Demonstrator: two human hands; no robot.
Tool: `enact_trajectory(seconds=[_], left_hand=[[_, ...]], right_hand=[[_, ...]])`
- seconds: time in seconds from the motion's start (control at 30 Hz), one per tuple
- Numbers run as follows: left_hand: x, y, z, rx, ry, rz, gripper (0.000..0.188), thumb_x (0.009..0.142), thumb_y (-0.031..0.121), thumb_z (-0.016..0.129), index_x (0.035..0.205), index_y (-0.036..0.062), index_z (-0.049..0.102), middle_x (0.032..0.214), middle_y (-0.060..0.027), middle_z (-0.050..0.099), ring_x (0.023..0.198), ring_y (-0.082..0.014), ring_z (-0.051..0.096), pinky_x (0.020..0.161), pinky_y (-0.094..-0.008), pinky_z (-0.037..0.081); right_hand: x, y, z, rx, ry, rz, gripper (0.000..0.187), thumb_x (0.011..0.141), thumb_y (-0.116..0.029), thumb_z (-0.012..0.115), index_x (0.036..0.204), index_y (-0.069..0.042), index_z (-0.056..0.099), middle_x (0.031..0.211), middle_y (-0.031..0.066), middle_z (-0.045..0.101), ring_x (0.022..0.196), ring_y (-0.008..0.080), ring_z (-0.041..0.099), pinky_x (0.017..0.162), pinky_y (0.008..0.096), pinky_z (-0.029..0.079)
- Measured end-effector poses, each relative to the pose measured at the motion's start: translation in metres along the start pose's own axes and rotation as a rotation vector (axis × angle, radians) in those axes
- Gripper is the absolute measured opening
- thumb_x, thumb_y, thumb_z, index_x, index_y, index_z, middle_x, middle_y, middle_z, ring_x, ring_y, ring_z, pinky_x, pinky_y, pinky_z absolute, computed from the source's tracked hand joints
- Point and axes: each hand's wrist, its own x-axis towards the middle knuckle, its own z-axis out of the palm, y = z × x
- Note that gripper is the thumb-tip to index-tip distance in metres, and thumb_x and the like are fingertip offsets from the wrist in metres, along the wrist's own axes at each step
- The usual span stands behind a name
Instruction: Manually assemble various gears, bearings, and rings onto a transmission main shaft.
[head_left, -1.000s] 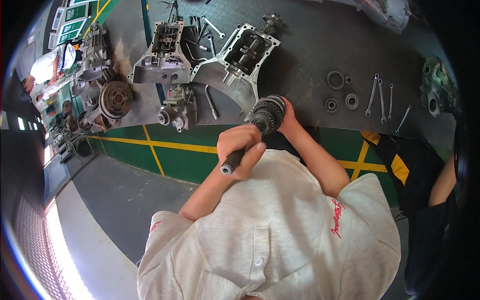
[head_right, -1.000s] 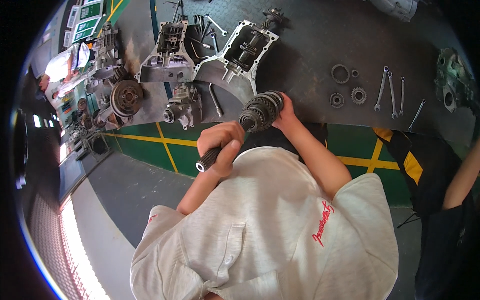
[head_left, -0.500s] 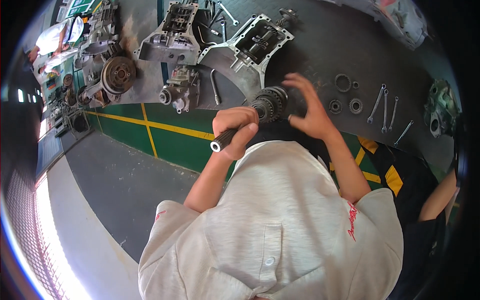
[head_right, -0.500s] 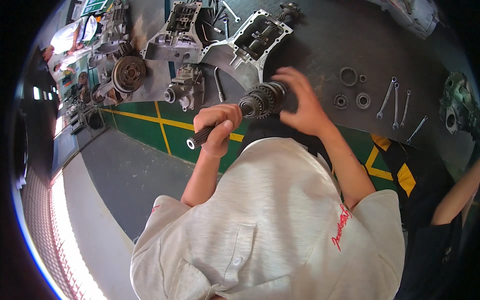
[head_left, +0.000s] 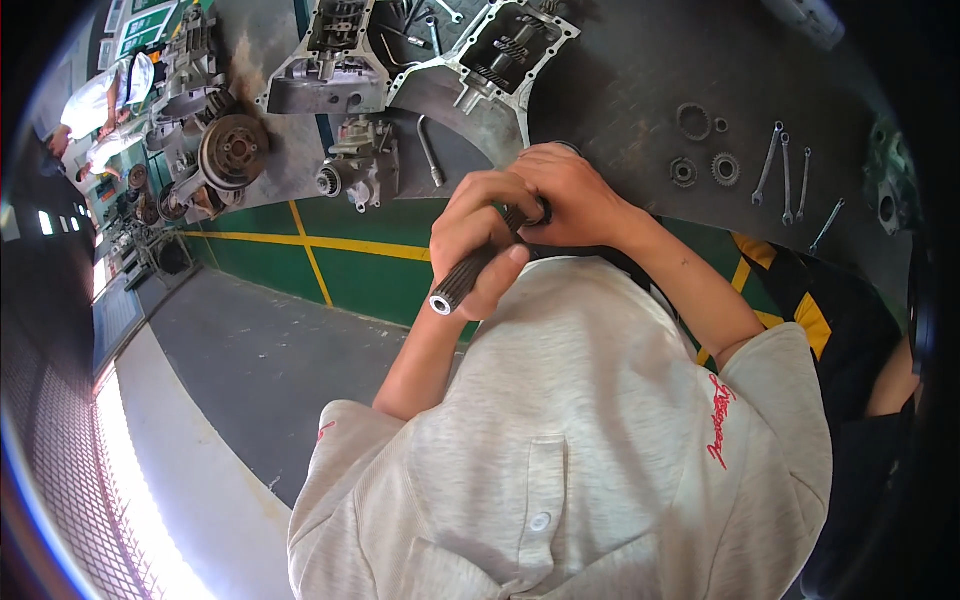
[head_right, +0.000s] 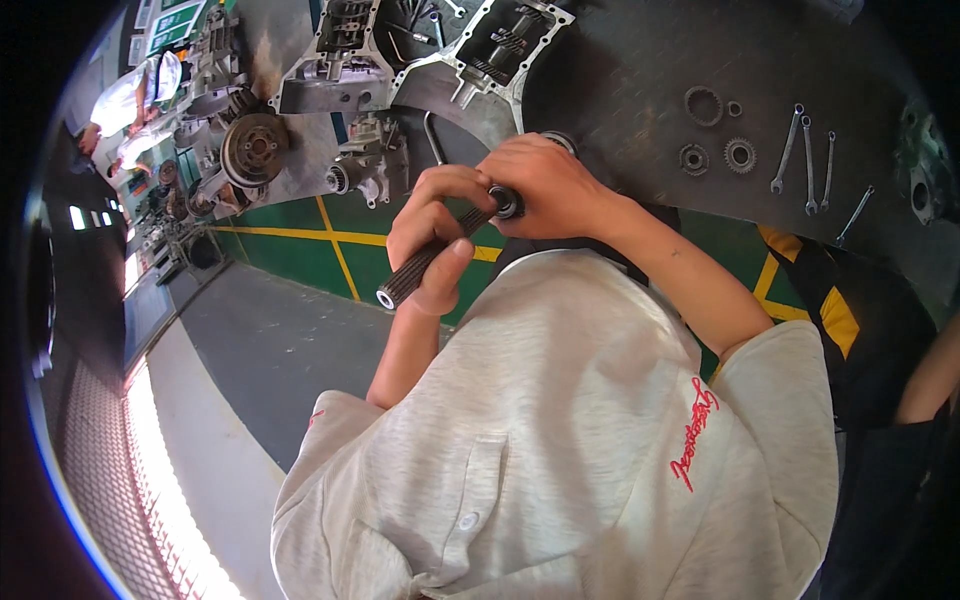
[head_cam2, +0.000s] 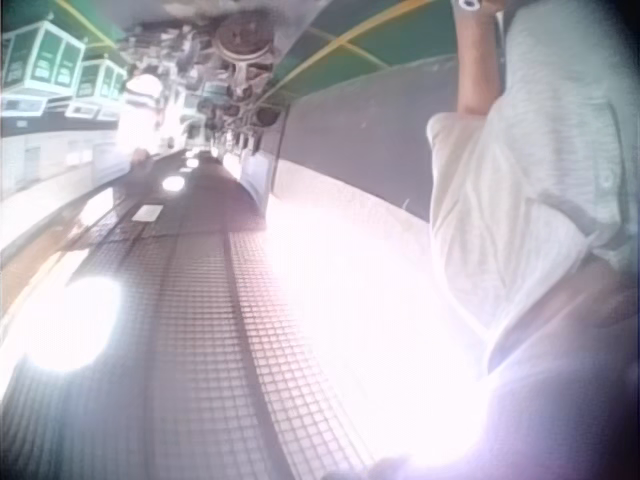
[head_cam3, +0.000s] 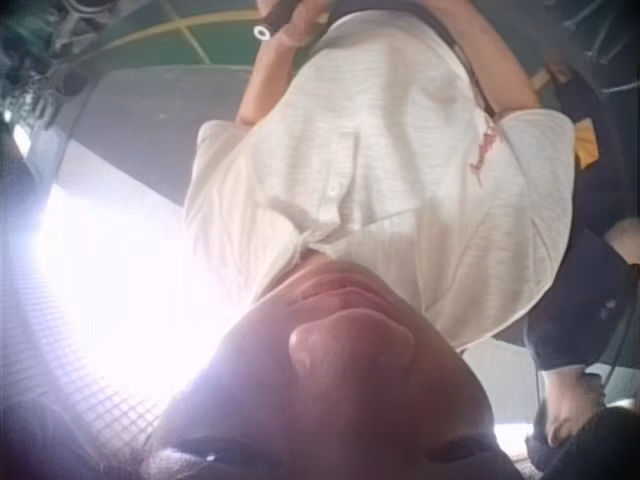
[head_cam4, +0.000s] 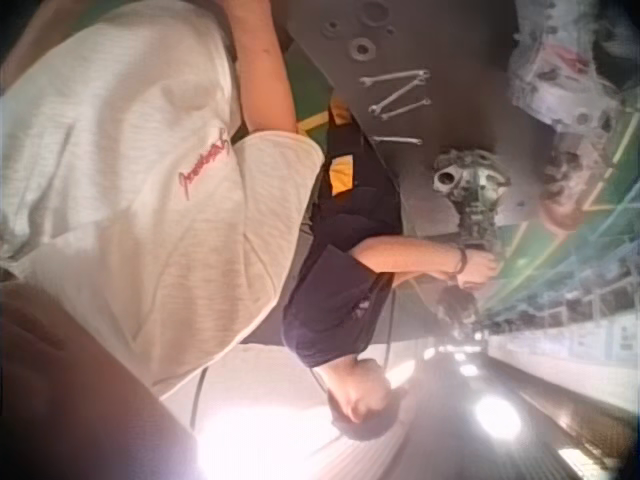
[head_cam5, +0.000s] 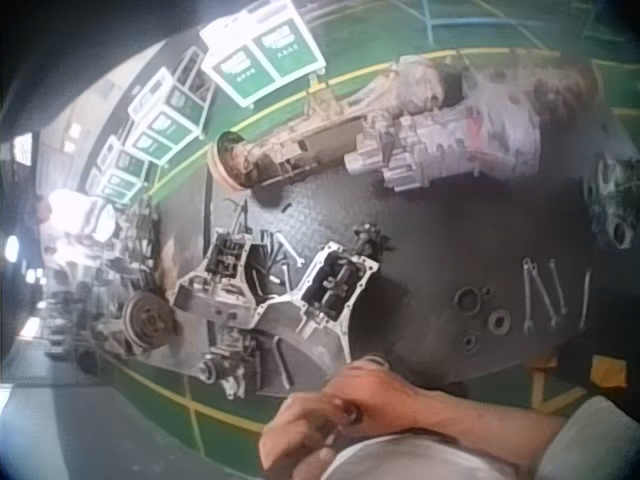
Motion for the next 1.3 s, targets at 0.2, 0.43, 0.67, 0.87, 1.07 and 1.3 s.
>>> enact_trajectory(seconds=[0.2, 0.43, 0.67, 0.87, 1.07, 1.3], left_hand=[[-0.013, -0.022, -0.004, 0.405, -0.128, -0.245, 0.128, 0.059, 0.028, 0.098, 0.157, 0.0043, 0.020, 0.159, -0.0232, 0.036, 0.145, -0.0368, 0.042, 0.120, -0.0490, 0.033], [-0.037, -0.075, 0.028, -0.019, 0.056, -0.422, 0.134, 0.063, 0.010, 0.095, 0.160, 0.0077, 0.002, 0.156, -0.0235, 0.040, 0.143, -0.0347, 0.046, 0.120, -0.0468, 0.037], [-0.038, -0.108, 0.063, -0.092, 0.246, -0.357, 0.085, 0.094, 0.006, 0.067, 0.163, 0.0098, 0.017, 0.151, -0.0202, 0.046, 0.136, -0.0283, 0.052, 0.116, -0.0412, 0.041], [-0.045, -0.125, 0.077, -0.702, 0.357, -0.544, 0.047, 0.097, 0.006, 0.060, 0.143, 0.0040, 0.048, 0.140, -0.0118, 0.055, 0.128, -0.0222, 0.057, 0.108, -0.0376, 0.048], [-0.038, -0.106, 0.073, -0.119, 0.158, -0.504, 0.071, 0.082, 0.011, 0.078, 0.145, 0.0018, 0.045, 0.139, -0.0158, 0.057, 0.127, -0.0261, 0.058, 0.109, -0.0390, 0.046], [-0.034, -0.105, 0.070, 0.072, 0.228, -0.415, 0.075, 0.072, 0.015, 0.090, 0.136, 0.0006, 0.053, 0.131, -0.0160, 0.064, 0.122, -0.0266, 0.061, 0.107, -0.0381, 0.047]], right_hand=[[-0.002, 0.002, 0.001, -0.038, 0.049, -0.025, 0.041, 0.062, -0.012, 0.081, 0.099, -0.007, 0.067, 0.092, 0.0104, 0.068, 0.093, 0.0334, 0.065, 0.085, 0.0442, 0.051], [0.001, -0.002, -0.001, 0.063, 0.066, 0.058, 0.042, 0.064, -0.011, 0.080, 0.103, -0.009, 0.066, 0.100, 0.0092, 0.069, 0.102, 0.0328, 0.065, 0.099, 0.0456, 0.047], [-0.002, 0.004, -0.009, 0.010, 0.089, 0.036, 0.041, 0.064, -0.016, 0.082, 0.102, -0.011, 0.066, 0.095, 0.0072, 0.066, 0.102, 0.0311, 0.064, 0.098, 0.0465, 0.045], [-0.004, -0.010, -0.019, -0.270, 0.216, -0.029, 0.039, 0.060, -0.017, 0.082, 0.095, -0.014, 0.065, 0.097, 0.0038, 0.064, 0.107, 0.0277, 0.062, 0.113, 0.0505, 0.038], [0.008, -0.049, -0.023, -0.138, 0.221, -0.151, 0.032, 0.064, -0.009, 0.081, 0.091, -0.007, 0.064, 0.087, 0.0055, 0.066, 0.087, 0.0269, 0.066, 0.108, 0.0498, 0.048], [0.066, -0.170, -0.030, -0.047, 0.185, -0.473, 0.033, 0.064, -0.023, 0.080, 0.082, -0.008, 0.058, 0.080, 0.0055, 0.063, 0.073, 0.0238, 0.067, 0.077, 0.0406, 0.055]])
